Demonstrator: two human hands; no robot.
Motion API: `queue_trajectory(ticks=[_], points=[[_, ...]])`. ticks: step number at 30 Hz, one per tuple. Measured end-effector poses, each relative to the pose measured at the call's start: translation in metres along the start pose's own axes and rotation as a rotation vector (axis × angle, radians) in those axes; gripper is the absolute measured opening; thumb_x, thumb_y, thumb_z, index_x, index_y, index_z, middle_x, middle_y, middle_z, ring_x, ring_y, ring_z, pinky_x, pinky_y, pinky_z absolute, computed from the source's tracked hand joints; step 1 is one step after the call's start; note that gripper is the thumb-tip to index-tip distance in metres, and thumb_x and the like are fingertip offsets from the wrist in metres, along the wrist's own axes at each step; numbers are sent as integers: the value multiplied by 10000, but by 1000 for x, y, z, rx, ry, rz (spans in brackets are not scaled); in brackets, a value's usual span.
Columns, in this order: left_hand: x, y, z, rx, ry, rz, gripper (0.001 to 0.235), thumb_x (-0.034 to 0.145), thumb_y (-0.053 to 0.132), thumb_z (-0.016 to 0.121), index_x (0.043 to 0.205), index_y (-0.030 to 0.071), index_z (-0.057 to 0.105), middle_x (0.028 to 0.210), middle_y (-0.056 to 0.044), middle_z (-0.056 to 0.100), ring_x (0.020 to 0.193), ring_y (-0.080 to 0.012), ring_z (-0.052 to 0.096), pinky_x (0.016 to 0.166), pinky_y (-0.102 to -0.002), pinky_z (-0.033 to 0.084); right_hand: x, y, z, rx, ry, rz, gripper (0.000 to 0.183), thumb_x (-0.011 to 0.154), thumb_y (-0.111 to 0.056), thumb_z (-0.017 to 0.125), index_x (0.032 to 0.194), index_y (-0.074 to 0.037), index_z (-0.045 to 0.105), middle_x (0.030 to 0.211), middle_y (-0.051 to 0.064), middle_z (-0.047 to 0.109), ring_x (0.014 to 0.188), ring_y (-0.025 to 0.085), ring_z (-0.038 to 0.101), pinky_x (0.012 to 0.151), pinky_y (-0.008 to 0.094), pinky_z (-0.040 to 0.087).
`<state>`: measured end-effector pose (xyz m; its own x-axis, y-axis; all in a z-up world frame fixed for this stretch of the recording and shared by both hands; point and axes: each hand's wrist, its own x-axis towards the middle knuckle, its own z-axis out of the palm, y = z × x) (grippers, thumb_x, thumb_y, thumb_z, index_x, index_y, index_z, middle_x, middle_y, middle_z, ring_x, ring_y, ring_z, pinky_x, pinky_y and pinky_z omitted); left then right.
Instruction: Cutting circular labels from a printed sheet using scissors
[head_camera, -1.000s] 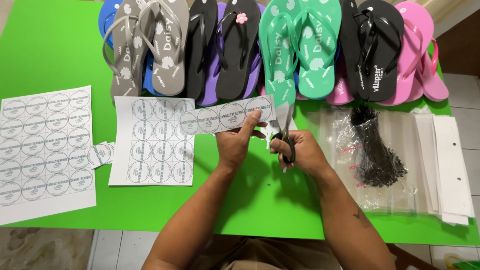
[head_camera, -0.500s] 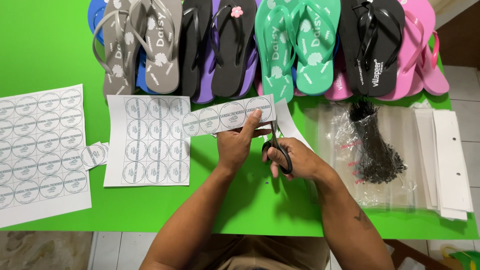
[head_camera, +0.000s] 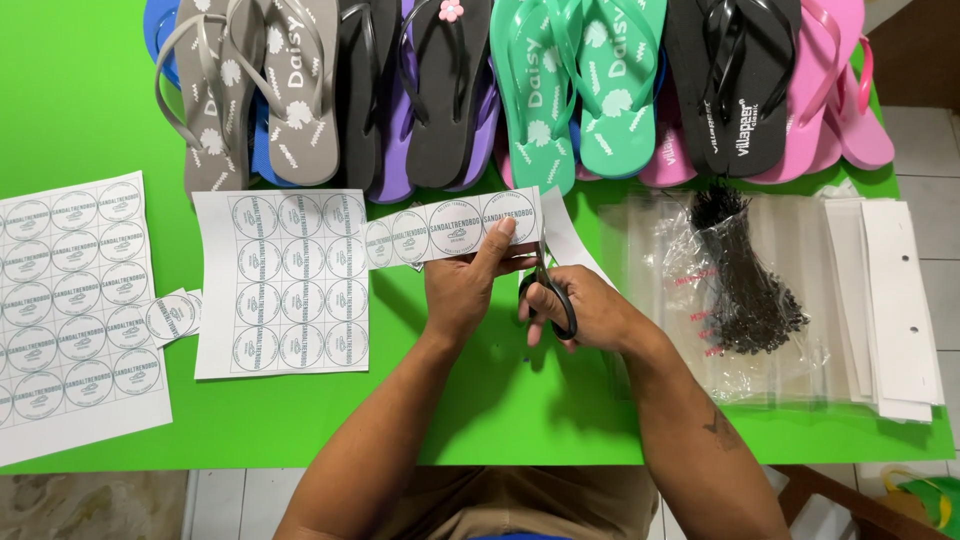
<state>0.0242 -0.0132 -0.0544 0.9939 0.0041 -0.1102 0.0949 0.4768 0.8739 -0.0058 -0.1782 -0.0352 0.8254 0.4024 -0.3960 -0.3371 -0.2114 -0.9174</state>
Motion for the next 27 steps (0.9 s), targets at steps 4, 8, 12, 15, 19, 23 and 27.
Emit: queue_trajectory(ticks=[4,8,12,15,19,23,27], points=[[1,-2,1,5,-3,9,279,950,102,748,1156,-58,648,943,-231,747,786,-323,756,690,-517,676,0,1,0,1,-1,-12,574,947,-592,600,839,-33,678,657,228,758,315,172,573,294,253,419],[1,-4,-1,-1,-4,-3,265,955,97,737,1160,-49,654,951,-218,751,792,-311,757,698,-508,676,0,-1,0,-15,-1,-16,562,955,-575,602,825,-34,675,656,226,761,312,172,571,302,251,420],[2,-6,-4,-5,-19,2,257,961,93,728,1163,-46,651,956,-218,751,798,-316,756,697,-508,675,-1,-2,0,-29,8,-13,539,962,-555,609,818,-40,674,656,221,761,312,171,571,311,249,423],[2,-6,-3,-12,-14,4,257,960,90,730,1162,-47,650,960,-217,750,801,-310,754,697,-502,675,0,-2,0,-25,8,-12,537,960,-555,614,807,-44,671,647,213,760,310,168,570,310,247,420],[3,-7,-4,-5,-17,12,255,960,95,732,1161,-40,654,965,-217,754,799,-308,757,693,-498,677,-1,-3,1,-33,13,-7,531,968,-546,612,801,-45,670,640,210,759,309,167,569,313,246,421],[3,-6,-4,-8,-22,27,254,961,76,725,1171,-46,647,965,-221,753,794,-317,757,685,-494,678,-1,-4,2,-41,30,-2,539,974,-540,605,779,-42,675,618,207,748,303,166,558,317,241,420],[4,-8,-5,-18,-20,25,250,964,79,722,1165,-50,649,960,-225,751,794,-320,755,692,-498,676,-1,-7,3,-33,41,11,557,975,-543,605,755,-37,682,596,205,739,293,161,545,312,237,410]])
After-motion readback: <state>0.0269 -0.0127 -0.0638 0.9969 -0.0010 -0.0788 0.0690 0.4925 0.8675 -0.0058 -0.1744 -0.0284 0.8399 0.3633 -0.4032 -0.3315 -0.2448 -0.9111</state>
